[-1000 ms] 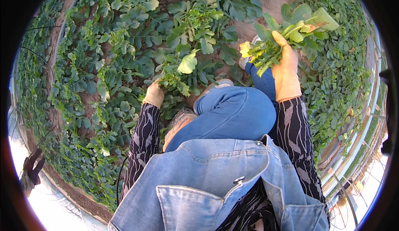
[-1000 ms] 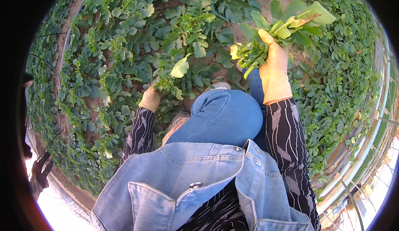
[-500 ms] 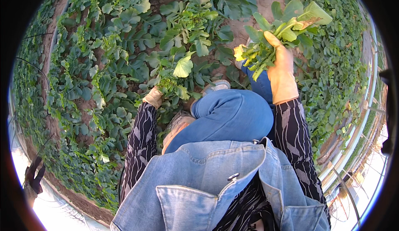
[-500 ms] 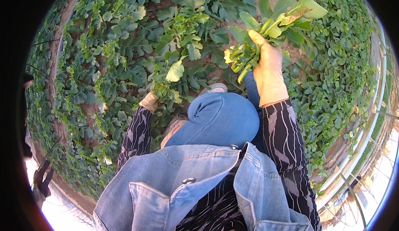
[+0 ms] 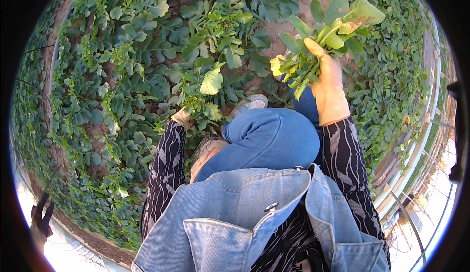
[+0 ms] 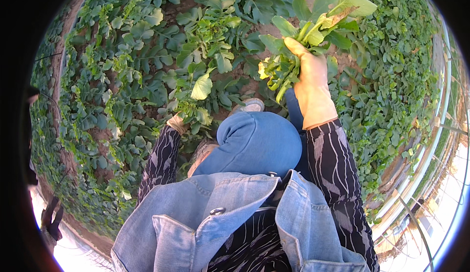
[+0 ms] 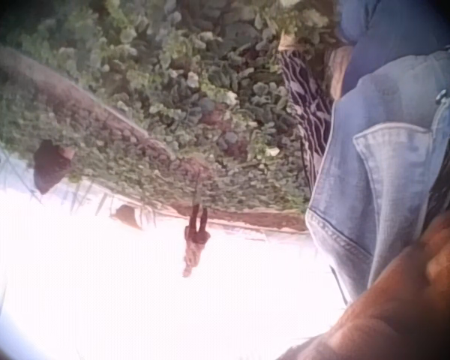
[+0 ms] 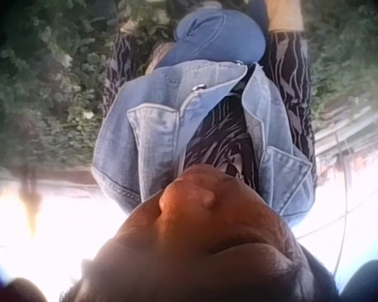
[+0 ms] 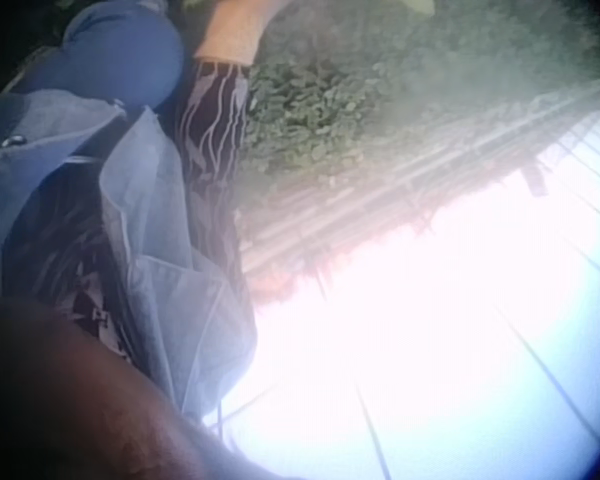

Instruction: The person harvests leafy green vegetables by hand in a greenhouse. They repeatedly reach down, pluck leaves from plants, and gather them into a growing bunch held in the left hand while moving along the rows.

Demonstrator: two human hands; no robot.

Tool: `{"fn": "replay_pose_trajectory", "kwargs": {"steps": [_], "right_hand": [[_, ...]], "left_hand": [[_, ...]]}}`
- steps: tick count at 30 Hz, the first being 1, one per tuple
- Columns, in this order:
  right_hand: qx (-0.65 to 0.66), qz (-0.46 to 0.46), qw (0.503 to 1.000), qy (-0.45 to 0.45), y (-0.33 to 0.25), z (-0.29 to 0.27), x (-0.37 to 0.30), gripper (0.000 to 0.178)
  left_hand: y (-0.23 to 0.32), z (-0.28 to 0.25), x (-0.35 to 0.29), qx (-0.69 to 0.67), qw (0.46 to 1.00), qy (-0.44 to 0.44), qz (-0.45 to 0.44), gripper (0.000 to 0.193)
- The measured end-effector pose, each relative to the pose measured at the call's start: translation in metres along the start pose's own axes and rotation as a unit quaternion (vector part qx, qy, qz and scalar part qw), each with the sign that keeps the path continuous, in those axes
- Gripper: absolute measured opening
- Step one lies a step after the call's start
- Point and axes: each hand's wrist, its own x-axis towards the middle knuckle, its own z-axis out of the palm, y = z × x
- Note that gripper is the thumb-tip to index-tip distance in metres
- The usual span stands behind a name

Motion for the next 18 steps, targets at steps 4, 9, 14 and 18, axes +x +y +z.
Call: {"fn": "replay_pose_trajectory", "kwargs": {"steps": [4, 9, 14, 18], "right_hand": [[-0.008, -0.003, 1.0, -0.01, 0.002, 0.002, 0.001, 0.031], [-0.019, -0.018, 1.0, -0.01, 0.004, 0.005, 0.001, 0.03], [-0.027, 0.009, 1.0, 0.008, 0.001, 0.008, -0.003, 0.03], [-0.03, 0.007, 1.0, 0.003, 0.0, 0.009, -0.005, 0.032]], "left_hand": [[-0.002, 0.006, 0.006, 0.083, 0.996, 0.008, 0.03, 0.027], [-0.004, 0.011, 0.008, 0.192, 0.979, 0.021, 0.071, 0.027], [-0.007, 0.012, 0.001, 0.29, 0.951, 0.043, 0.103, 0.027], [-0.006, 0.014, -0.002, 0.356, 0.924, 0.054, 0.127, 0.027]]}}
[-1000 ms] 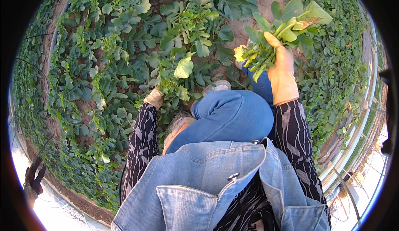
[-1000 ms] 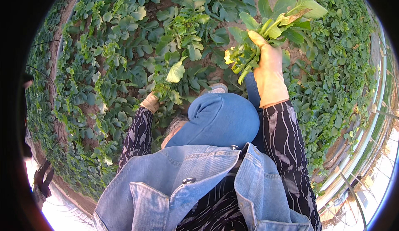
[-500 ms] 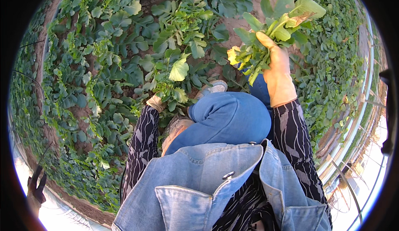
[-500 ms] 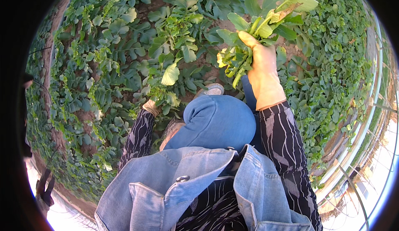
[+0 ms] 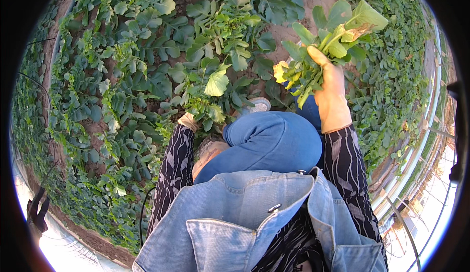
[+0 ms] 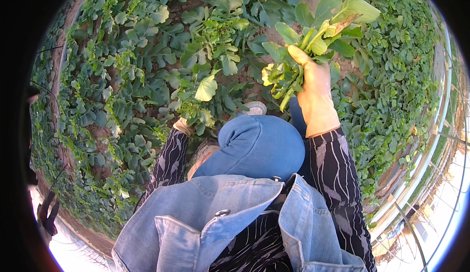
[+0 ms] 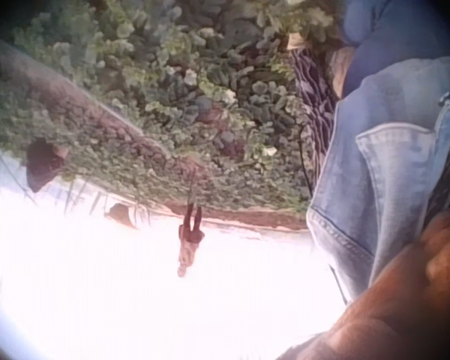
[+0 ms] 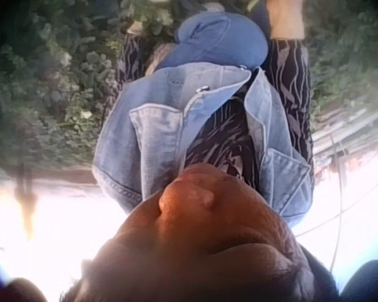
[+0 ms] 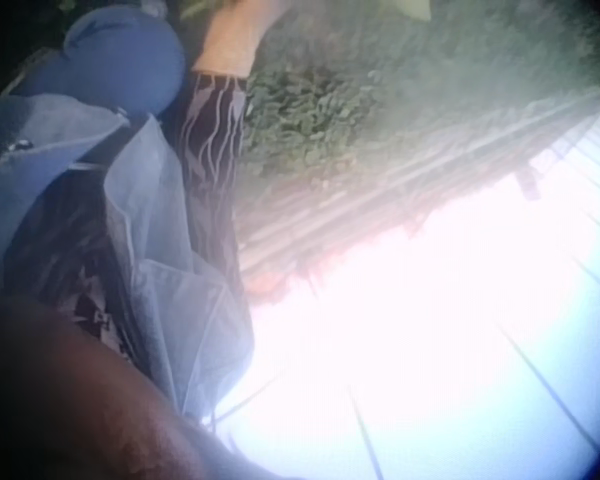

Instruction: The person harvests leafy green vegetables by hand in a greenhouse. They repeatedly reach down, pluck leaves from plants, and gather them into a growing bunch held in the left hand while moving along the rows.

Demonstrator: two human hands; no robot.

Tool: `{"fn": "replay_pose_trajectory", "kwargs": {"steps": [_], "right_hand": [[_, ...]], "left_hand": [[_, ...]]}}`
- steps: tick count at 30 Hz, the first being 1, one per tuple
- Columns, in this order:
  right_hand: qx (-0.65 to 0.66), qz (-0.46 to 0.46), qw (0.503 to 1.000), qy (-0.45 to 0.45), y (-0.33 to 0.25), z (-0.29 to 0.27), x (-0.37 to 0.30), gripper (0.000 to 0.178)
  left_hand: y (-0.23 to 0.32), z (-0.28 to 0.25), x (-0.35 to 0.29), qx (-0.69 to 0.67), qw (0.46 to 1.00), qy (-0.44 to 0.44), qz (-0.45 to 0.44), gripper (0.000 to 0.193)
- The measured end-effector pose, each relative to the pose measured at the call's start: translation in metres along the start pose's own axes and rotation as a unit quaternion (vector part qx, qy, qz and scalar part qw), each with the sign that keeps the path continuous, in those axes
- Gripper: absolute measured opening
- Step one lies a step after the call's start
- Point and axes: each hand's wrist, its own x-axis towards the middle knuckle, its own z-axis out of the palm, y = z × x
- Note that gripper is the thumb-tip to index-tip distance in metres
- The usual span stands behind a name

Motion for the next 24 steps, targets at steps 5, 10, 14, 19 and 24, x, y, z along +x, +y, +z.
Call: {"fn": "replay_pose_trajectory", "kwargs": {"steps": [5, 10, 14, 19, 24], "right_hand": [[0.0, 0.0, 1.0, -0.003, 0.001, -0.002, 0.001, 0.034], [-0.013, -0.009, 1.0, 0.006, 0.003, -0.004, 0.002, 0.034], [-0.024, -0.012, 1.0, 0.014, 0.004, -0.004, 0.001, 0.033], [-0.019, -0.013, 1.0, 0.007, 0.005, -0.002, 0.002, 0.033], [-0.014, 0.011, 1.0, 0.017, 0.004, -0.002, 0.003, 0.037]], "left_hand": [[0.004, 0.001, 0.005, 0.062, 0.998, 0.007, 0.026, 0.028], [0.009, 0.001, 0.011, 0.126, 0.99, 0.013, 0.053, 0.028], [0.01, 0.004, 0.008, 0.168, 0.983, 0.016, 0.07, 0.028], [0.007, 0.012, 0.0, 0.208, 0.975, 0.028, 0.077, 0.028], [0.005, 0.016, 0.0, 0.232, 0.968, 0.04, 0.091, 0.029]]}}
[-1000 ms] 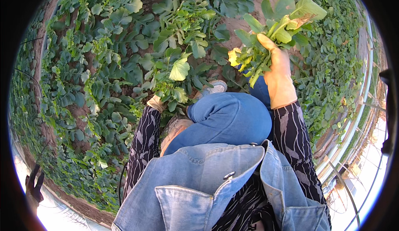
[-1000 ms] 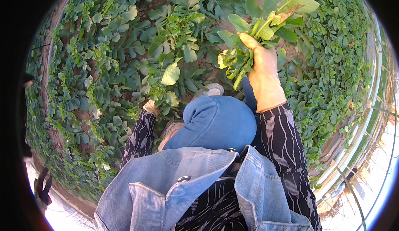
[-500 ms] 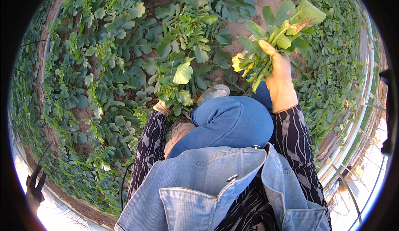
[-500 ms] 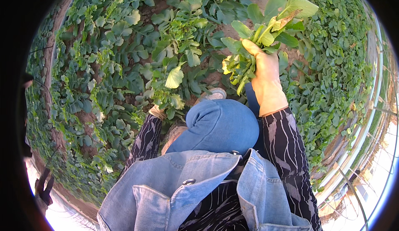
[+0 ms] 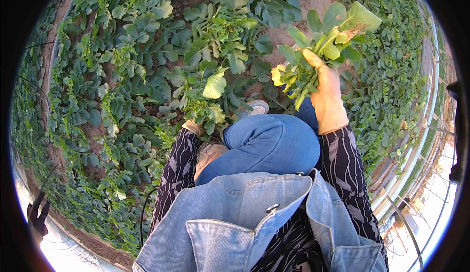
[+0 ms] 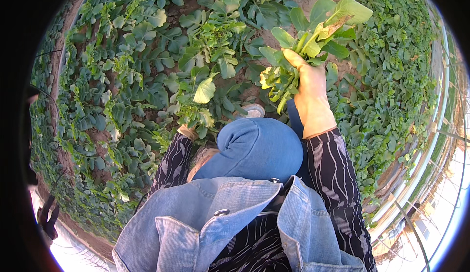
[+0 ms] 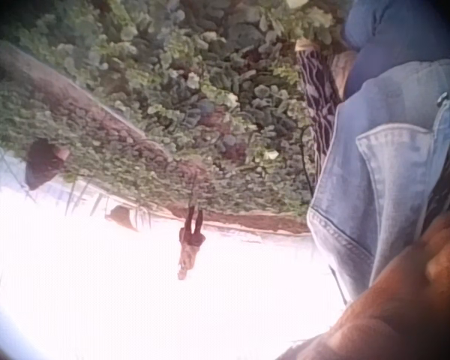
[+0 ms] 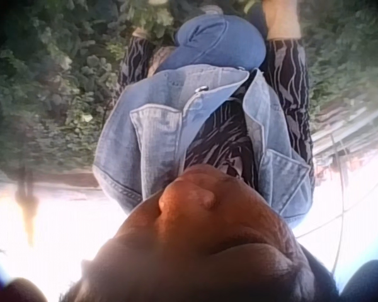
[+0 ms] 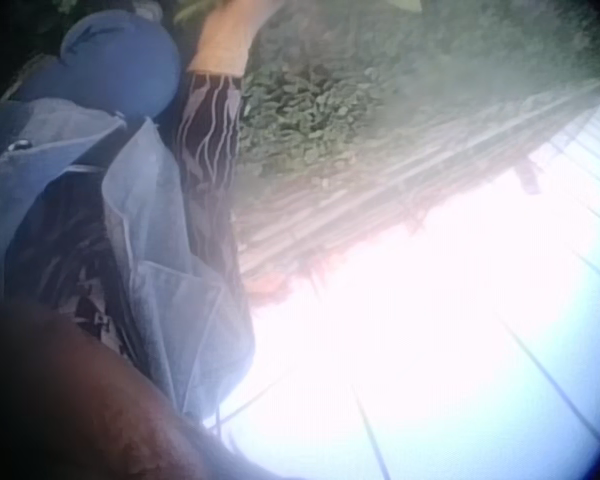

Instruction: The person harvests leafy green vegetables by hand in a greenhouse. They repeatedly reach down, pluck leaves from plants, and gather them into a growing bunch held in the left hand while moving along the rows.

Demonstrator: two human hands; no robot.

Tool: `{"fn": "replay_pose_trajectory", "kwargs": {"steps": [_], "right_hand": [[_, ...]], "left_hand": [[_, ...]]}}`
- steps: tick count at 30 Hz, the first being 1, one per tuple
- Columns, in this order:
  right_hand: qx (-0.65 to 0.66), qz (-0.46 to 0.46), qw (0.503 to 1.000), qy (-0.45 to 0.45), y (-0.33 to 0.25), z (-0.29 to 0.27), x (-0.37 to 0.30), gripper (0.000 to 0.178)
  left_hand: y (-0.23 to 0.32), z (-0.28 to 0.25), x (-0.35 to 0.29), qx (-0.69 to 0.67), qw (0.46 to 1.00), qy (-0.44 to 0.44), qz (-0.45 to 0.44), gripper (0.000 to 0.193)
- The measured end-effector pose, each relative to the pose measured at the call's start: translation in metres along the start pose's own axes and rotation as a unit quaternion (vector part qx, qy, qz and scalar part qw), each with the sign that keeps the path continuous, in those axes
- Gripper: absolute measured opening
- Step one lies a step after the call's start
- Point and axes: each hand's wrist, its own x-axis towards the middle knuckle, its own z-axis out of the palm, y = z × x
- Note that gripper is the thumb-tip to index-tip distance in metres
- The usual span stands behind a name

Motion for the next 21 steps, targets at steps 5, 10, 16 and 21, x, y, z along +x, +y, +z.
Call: {"fn": "replay_pose_trajectory", "kwargs": {"steps": [5, 10, 16, 21], "right_hand": [[0.004, 0.007, 1.0, 0.005, -0.002, 0.0, 0.001, 0.04], [0.009, 0.005, 1.0, -0.005, -0.002, -0.001, 0.0, 0.038], [-0.007, -0.018, 1.0, 0.007, -0.002, -0.002, -0.001, 0.035], [0.027, -0.013, 0.999, -0.02, -0.002, -0.003, -0.002, 0.037]], "left_hand": [[-0.002, -0.001, 0.0, 0.024, 1.0, 0.003, 0.015, 0.029], [0.0, 0.003, -0.004, 0.04, 0.999, 0.021, 0.014, 0.03], [-0.005, -0.009, -0.003, 0.098, 0.992, 0.041, 0.065, 0.03], [-0.015, -0.009, -0.002, 0.078, 0.995, 0.037, 0.053, 0.04]]}}
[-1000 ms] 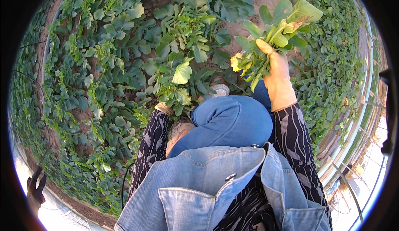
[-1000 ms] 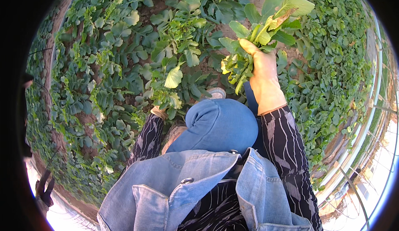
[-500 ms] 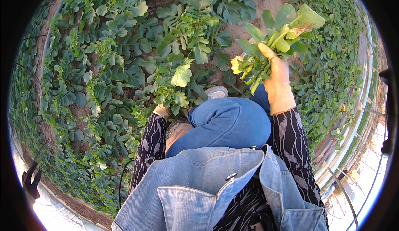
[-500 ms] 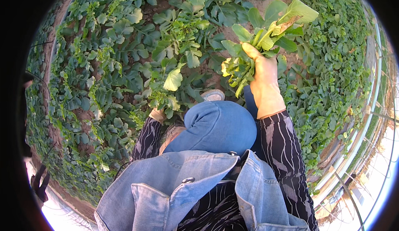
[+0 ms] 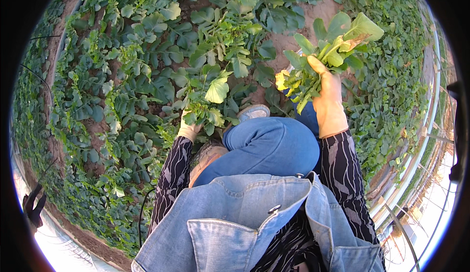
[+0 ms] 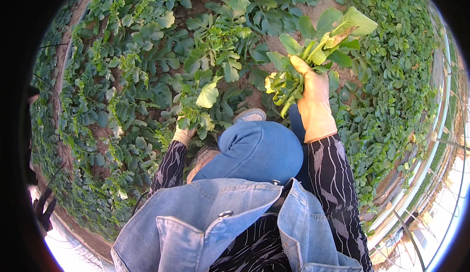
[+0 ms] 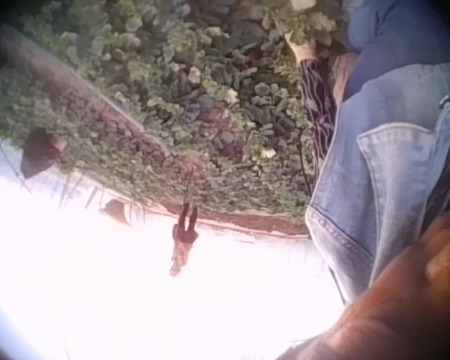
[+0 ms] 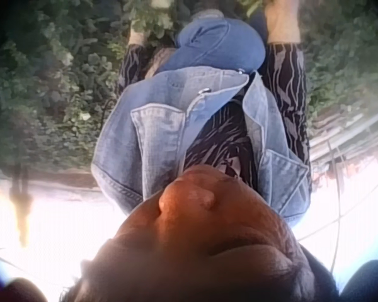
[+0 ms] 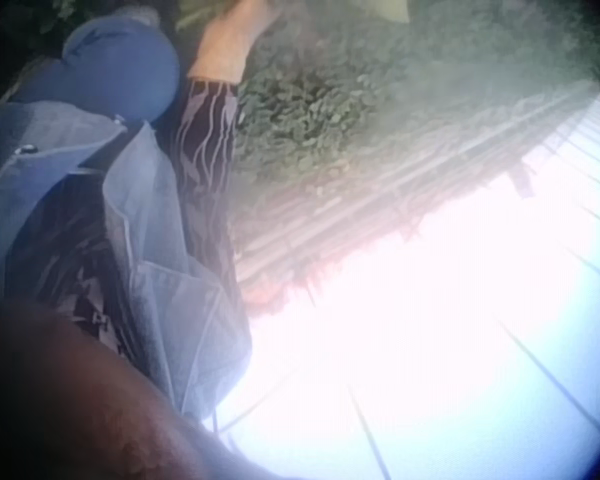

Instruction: The person harvests leafy green vegetables by hand in a greenhouse. They repeatedly reach down, pluck leaves from plants, and gather them into a growing bunch held in the left hand while moving along the rows.

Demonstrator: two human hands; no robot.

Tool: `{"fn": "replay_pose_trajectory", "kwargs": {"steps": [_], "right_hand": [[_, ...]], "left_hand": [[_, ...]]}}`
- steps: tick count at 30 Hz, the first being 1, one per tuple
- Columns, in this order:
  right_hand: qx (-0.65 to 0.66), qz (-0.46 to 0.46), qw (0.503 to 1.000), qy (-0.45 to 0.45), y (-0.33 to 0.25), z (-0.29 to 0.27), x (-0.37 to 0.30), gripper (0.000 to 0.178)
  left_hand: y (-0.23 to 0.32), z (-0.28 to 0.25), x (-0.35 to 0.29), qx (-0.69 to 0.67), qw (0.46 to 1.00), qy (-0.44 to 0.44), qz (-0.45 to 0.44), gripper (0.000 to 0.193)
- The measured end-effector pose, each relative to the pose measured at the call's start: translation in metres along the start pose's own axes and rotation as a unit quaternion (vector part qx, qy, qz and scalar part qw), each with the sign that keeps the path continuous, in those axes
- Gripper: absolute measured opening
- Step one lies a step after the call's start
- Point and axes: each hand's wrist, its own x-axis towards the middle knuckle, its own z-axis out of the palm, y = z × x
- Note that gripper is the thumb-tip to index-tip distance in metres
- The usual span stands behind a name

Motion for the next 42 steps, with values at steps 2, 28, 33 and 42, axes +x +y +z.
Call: {"fn": "replay_pose_trajectory", "kwargs": {"steps": [2, 28, 33, 42], "right_hand": [[0.006, 0.005, 1.0, -0.005, 0.0, 0.0, 0.001, 0.037], [-0.018, 0.008, 1.0, -0.01, -0.001, -0.001, 0.002, 0.037], [-0.005, -0.029, 0.999, -0.015, 0.004, 0.0, 0.007, 0.046], [-0.026, -0.049, 0.998, -0.016, 0.008, -0.002, 0.009, 0.031]], "left_hand": [[0.001, 0.009, -0.005, -0.03, 0.997, 0.004, -0.068, 0.042], [-0.007, -0.024, -0.003, -0.003, 0.998, 0.052, -0.023, 0.03], [-0.007, -0.064, 0.011, 0.097, 0.995, -0.014, 0.035, 0.023], [-0.01, -0.081, 0.018, 0.159, 0.984, -0.086, 0.001, 0.033]]}}
